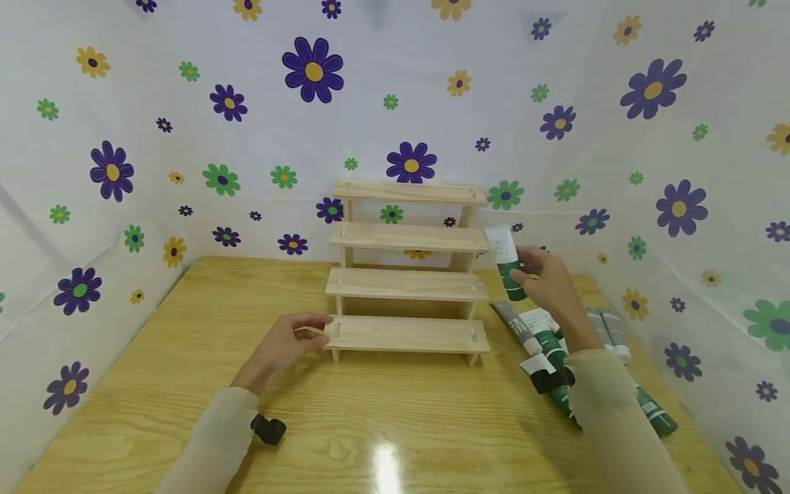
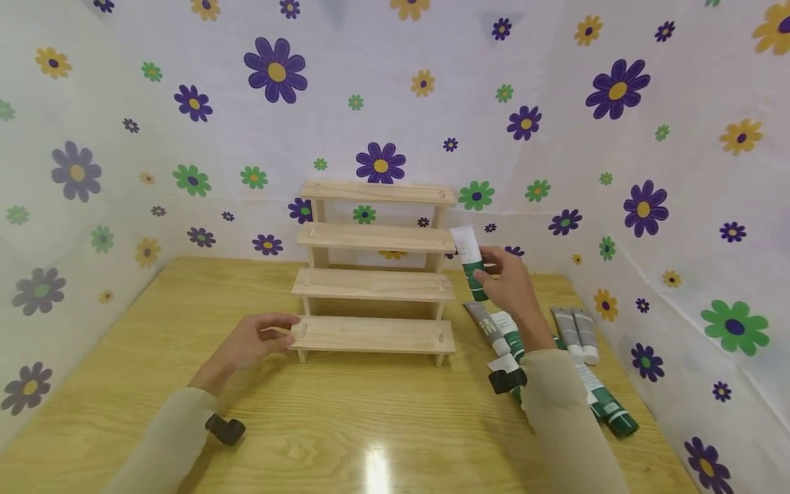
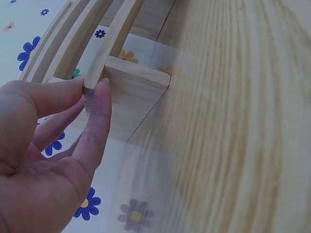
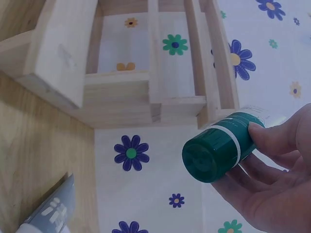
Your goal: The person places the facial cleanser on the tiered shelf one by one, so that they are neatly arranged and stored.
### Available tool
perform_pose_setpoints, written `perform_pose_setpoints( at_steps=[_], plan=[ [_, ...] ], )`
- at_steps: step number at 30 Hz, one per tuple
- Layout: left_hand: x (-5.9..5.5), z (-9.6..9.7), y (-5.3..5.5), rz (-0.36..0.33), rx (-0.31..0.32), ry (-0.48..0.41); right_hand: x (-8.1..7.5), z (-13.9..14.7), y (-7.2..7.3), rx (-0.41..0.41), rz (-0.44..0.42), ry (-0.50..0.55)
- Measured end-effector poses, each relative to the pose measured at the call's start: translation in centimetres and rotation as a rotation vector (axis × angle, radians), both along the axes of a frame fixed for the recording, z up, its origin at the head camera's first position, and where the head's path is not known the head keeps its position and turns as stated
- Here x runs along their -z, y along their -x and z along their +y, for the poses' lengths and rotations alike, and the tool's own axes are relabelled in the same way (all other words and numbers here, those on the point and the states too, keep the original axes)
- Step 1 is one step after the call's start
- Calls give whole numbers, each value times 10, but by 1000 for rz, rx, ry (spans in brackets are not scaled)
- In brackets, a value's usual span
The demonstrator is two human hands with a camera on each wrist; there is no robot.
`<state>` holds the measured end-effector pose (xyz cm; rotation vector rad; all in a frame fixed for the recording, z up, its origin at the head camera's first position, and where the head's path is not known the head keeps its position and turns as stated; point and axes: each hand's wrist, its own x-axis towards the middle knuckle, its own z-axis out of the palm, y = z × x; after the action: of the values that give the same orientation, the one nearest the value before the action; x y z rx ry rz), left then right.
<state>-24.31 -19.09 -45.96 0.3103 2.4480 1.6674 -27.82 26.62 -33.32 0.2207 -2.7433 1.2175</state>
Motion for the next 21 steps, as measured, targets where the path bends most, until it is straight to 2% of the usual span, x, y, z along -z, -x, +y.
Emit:
perform_pose_setpoints(
  at_steps=[9, 21],
  plan=[
    [1, 1, 0, 10, 2, -7, -22, -18, 11, -39, -25, 100],
    [-1, 0, 0, -12, 9, -9, -40, -43, 29, -78, 67, 180]
  ],
)
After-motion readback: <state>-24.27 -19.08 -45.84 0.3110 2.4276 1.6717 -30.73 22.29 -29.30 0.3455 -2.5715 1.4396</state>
